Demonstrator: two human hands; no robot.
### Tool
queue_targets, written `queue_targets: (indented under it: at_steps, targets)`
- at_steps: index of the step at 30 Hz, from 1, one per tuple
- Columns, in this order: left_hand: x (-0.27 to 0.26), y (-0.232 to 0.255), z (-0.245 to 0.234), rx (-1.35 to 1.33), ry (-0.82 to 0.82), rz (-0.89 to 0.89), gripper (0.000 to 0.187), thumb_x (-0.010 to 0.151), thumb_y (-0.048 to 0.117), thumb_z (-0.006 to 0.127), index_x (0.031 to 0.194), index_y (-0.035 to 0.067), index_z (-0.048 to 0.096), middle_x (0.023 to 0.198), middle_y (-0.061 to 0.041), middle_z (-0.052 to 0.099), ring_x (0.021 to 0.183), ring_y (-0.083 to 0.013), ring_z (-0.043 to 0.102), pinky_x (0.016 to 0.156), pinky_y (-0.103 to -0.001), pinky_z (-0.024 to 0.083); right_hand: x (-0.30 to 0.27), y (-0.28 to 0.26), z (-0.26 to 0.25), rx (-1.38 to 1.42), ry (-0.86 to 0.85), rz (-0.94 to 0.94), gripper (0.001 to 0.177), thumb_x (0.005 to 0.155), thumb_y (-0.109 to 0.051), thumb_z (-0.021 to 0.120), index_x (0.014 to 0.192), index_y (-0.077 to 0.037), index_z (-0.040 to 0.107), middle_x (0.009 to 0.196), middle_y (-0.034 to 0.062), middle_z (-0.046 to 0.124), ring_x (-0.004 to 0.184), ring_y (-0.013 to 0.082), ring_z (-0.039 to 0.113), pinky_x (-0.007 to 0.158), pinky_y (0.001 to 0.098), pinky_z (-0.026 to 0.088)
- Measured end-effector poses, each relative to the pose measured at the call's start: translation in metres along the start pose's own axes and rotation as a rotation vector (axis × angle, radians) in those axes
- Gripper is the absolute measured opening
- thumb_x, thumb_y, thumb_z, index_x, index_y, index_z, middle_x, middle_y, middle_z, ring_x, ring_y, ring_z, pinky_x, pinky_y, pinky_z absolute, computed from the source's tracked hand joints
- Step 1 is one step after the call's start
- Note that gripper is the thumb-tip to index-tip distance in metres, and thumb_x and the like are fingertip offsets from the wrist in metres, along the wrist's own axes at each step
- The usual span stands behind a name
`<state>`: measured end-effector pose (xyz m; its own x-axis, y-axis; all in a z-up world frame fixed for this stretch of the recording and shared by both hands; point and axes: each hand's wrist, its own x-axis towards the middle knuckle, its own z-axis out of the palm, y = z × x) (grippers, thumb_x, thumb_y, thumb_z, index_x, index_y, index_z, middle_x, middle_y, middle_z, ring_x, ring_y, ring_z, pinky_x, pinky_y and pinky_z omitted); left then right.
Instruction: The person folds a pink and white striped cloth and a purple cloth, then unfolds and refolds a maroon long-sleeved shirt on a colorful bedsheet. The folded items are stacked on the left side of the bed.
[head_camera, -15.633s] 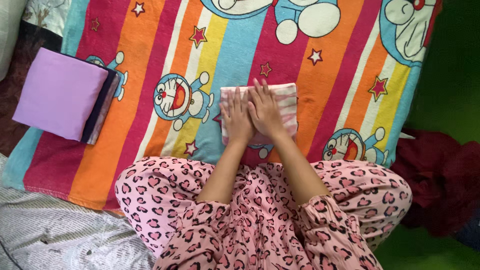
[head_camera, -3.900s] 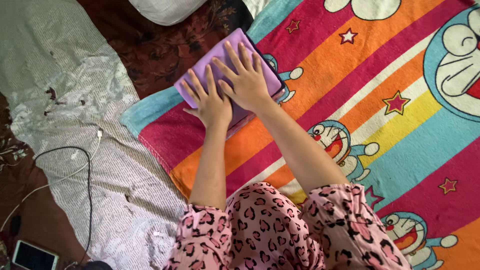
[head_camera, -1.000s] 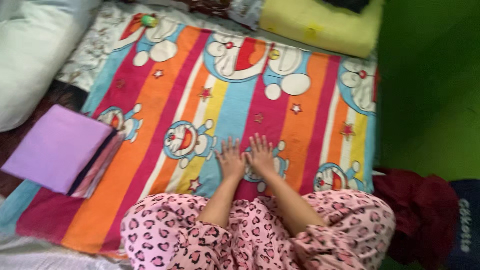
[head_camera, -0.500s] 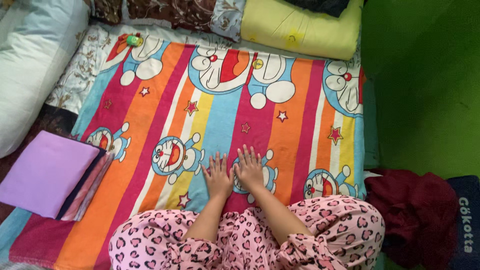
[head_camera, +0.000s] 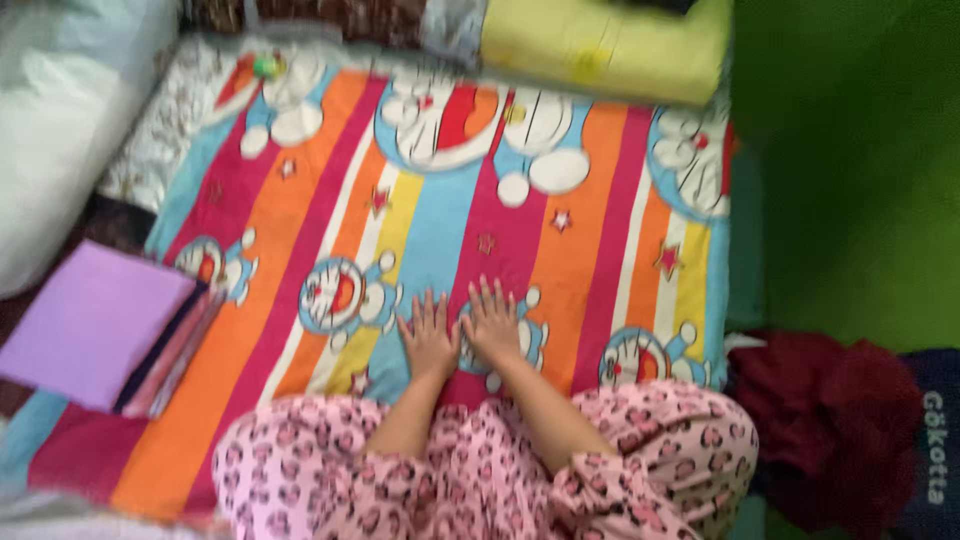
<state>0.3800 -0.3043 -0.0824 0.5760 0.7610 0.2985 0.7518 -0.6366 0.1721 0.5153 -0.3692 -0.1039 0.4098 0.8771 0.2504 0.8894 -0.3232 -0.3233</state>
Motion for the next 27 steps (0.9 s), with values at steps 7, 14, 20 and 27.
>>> queue_targets:
  at_steps: [7, 14, 20, 27]
  targets:
    - [0.004, -0.006, 0.014, 0.022, -0.107, -0.001, 0.069, 0.097, 0.048, 0.052, 0.159, 0.02, 0.039, 0.159, -0.015, 0.037, 0.153, -0.0376, 0.028, 0.118, -0.073, 0.017, 0.005, 0.026, 0.011, -0.048, 0.001, -0.17, 0.078, 0.098, -0.053, 0.051, 0.162, -0.015, 0.029, 0.171, 0.0121, 0.018, 0.157, 0.0366, 0.014, 0.124, 0.0595, 0.015]
    - [0.043, -0.001, 0.012, 0.212, -0.373, 0.027, 0.079, 0.095, 0.057, 0.045, 0.162, 0.019, 0.029, 0.166, -0.016, 0.023, 0.153, -0.0375, 0.017, 0.116, -0.075, 0.004, 0.014, 0.069, -0.024, -0.114, -0.324, -0.05, 0.101, 0.093, -0.071, 0.045, 0.167, -0.011, 0.011, 0.175, 0.0106, 0.001, 0.161, 0.0288, -0.001, 0.126, 0.0541, 0.008]
    - [0.066, 0.065, 0.027, 0.128, -0.276, 0.134, 0.076, 0.098, 0.055, 0.043, 0.165, 0.027, 0.023, 0.173, -0.008, 0.009, 0.159, -0.032, 0.003, 0.117, -0.077, -0.001, 0.022, 0.144, -0.078, -0.114, -0.416, 0.168, 0.101, 0.093, -0.075, 0.042, 0.165, -0.014, 0.005, 0.173, 0.0078, -0.006, 0.159, 0.0315, -0.004, 0.126, 0.0529, 0.005]
    - [0.082, 0.187, 0.043, -0.026, -0.421, 0.155, 0.078, 0.096, 0.062, 0.044, 0.163, 0.031, 0.022, 0.173, -0.009, 0.002, 0.157, -0.0382, -0.005, 0.11, -0.083, -0.001, 0.011, 0.225, -0.114, -0.212, -0.447, 0.382, 0.097, 0.092, -0.069, 0.047, 0.165, -0.02, 0.006, 0.173, 0.0052, -0.005, 0.16, 0.0306, -0.005, 0.126, 0.0555, 0.005]
